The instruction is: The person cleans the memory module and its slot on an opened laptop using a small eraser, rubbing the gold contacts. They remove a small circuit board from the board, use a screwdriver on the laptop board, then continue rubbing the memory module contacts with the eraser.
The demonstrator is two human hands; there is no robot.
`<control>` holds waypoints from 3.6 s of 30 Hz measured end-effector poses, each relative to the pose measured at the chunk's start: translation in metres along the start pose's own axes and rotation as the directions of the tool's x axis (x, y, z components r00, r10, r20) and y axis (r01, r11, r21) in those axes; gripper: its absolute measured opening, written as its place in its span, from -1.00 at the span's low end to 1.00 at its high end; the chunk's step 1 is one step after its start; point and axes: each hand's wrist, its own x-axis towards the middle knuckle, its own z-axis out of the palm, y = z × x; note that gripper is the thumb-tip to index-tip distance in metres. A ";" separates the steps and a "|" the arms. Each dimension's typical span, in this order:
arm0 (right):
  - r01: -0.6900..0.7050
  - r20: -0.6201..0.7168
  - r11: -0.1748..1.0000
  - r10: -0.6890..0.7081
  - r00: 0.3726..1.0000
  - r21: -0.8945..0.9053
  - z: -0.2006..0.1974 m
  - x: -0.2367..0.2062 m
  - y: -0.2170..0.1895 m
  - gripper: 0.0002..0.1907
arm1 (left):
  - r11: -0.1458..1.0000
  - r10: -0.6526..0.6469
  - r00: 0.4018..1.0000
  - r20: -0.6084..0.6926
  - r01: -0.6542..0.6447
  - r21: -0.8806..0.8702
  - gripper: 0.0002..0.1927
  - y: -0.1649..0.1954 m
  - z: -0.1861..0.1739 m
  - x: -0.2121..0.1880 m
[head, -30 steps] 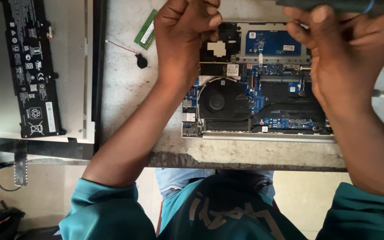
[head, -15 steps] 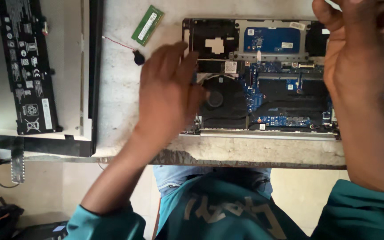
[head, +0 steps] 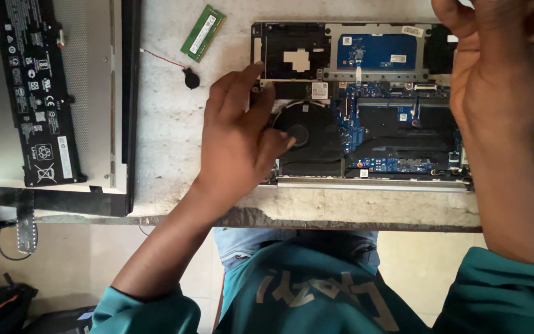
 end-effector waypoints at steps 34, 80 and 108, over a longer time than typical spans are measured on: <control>0.179 0.177 0.984 -0.176 0.968 0.004 0.009 0.029 0.007 -0.57 | 0.999 0.024 0.998 0.052 -0.023 -0.028 -0.17 0.002 0.014 -0.002; 0.121 0.214 0.993 -0.117 0.970 -0.008 0.011 0.021 0.012 -0.84 | 0.993 -0.014 0.997 0.077 0.005 0.117 -0.34 0.007 0.012 -0.006; 0.377 0.503 0.848 -0.157 0.850 -0.372 0.035 0.013 -0.006 -0.54 | 0.994 -0.031 0.992 0.119 0.018 0.107 -0.27 0.007 0.011 -0.006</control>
